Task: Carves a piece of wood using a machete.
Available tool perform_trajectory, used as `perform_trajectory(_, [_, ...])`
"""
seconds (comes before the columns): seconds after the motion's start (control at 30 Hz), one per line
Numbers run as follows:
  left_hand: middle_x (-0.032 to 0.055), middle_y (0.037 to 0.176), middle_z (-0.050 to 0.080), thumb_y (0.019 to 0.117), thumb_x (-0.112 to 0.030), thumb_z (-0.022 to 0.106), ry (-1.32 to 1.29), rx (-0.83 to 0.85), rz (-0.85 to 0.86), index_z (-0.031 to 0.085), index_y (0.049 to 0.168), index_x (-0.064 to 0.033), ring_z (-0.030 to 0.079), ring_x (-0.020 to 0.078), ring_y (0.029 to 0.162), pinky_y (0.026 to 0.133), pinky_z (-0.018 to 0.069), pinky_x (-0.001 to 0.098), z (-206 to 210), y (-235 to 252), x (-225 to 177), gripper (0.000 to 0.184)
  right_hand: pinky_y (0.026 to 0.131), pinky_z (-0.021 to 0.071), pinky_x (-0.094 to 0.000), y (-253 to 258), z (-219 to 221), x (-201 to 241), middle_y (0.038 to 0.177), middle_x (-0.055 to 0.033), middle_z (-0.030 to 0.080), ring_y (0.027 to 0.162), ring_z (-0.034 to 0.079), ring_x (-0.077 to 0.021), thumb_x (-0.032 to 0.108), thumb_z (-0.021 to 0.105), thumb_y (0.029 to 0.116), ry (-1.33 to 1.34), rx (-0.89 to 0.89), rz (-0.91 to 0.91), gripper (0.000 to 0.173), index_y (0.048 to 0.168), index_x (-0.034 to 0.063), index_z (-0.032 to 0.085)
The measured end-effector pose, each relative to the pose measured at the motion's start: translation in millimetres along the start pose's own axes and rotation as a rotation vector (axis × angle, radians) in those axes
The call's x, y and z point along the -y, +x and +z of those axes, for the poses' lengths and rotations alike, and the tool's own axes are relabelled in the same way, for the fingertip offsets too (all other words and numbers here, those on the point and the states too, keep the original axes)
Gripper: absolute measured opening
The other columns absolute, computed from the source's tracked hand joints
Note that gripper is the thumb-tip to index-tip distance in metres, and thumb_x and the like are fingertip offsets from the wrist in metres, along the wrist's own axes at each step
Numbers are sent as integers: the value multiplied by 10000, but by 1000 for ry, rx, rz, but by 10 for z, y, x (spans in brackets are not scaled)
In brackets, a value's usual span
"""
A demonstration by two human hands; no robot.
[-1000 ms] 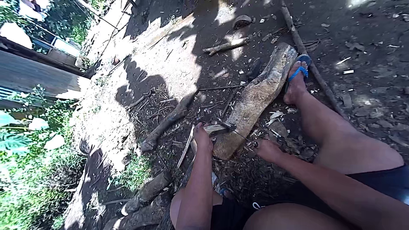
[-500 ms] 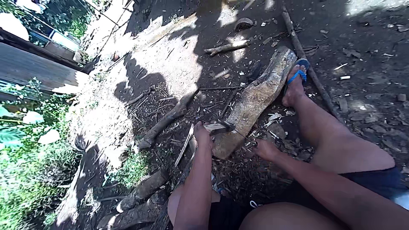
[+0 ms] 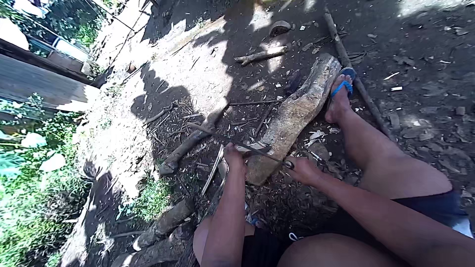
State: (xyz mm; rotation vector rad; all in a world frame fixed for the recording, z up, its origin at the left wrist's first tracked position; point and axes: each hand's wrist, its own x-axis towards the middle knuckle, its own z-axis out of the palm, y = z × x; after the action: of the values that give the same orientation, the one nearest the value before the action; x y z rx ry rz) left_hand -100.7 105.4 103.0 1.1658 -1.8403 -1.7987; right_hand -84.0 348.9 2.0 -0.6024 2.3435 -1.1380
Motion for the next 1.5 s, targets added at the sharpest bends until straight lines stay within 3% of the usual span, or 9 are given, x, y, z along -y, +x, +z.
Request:
perform_trajectory(0.1, [222, 1252, 671, 1138, -359, 326, -12, -23, -48, 434, 1474, -87, 706, 397, 1001, 759, 597, 604, 7, 22, 4, 446, 857, 529, -687, 149, 205, -470, 1054, -231, 710, 1004, 692, -434, 312, 660, 929, -28, 109, 339, 397, 1223, 46, 669])
perform_trajectory(0.23, [214, 1274, 671, 1144, -328, 295, -2, -20, -65, 403, 1494, -108, 710, 401, 999, 745, 597, 597, -25, -38, -24, 428, 740, 531, -616, -23, 116, -244, 876, -152, 673, 833, 672, -345, 329, 674, 904, 73, 120, 340, 291, 1023, 64, 664])
perform_trajectory(0.4, [212, 1187, 683, 1139, -311, 317, -39, -15, -54, 420, 1471, -99, 711, 366, 930, 711, 599, 560, -16, -31, -31, 407, 655, 521, -415, -251, -264, 572, 771, -24, 628, 695, 609, -159, 468, 615, 969, 172, -97, -128, 341, 1022, 136, 670])
perform_trajectory(0.53, [208, 1177, 663, 1129, -301, 374, -15, 11, -9, 473, 1417, -42, 678, 293, 932, 758, 577, 487, 0, -39, -76, 400, 688, 571, -362, -219, -353, 748, 835, -84, 700, 751, 671, -155, 337, 658, 958, 236, -316, -501, 278, 1002, 64, 688])
perform_trajectory(0.7, [213, 1239, 681, 1139, -322, 316, -6, -19, -41, 420, 1483, -96, 710, 396, 984, 738, 597, 606, 18, 7, -16, 425, 831, 548, -653, 106, 223, -500, 996, -207, 706, 948, 700, -400, 350, 642, 951, -24, 90, 308, 354, 1123, 43, 671])
perform_trajectory(0.8, [213, 1240, 686, 1139, -321, 311, 2, -33, -44, 425, 1477, -89, 715, 397, 983, 738, 599, 607, -7, -3, -33, 426, 813, 539, -667, 99, 264, -511, 986, -208, 703, 954, 696, -407, 338, 650, 931, -45, 130, 396, 337, 1066, 30, 670])
perform_trajectory(1.13, [205, 1298, 646, 1137, -285, 342, -23, -25, -36, 421, 1477, -103, 692, 371, 1039, 768, 594, 573, -7, 19, -29, 393, 646, 539, -295, -71, -287, 643, 773, -18, 660, 698, 619, -79, 380, 641, 983, 285, -333, -435, 281, 963, 103, 687])
perform_trajectory(1.33, [207, 1242, 683, 1140, -328, 296, -8, -37, -48, 426, 1477, -93, 713, 385, 984, 737, 599, 586, -45, 65, 8, 431, 830, 536, -658, 178, 327, -540, 983, -214, 704, 951, 695, -406, 325, 674, 907, 8, 107, 399, 338, 1056, 21, 677])
perform_trajectory(1.5, [214, 1244, 683, 1141, -310, 290, -3, -54, -37, 428, 1478, -86, 712, 388, 983, 734, 598, 584, -64, 48, -14, 428, 764, 542, -625, -69, 135, -175, 894, -150, 688, 855, 686, -348, 385, 655, 919, 50, 77, 308, 328, 1053, 87, 679])
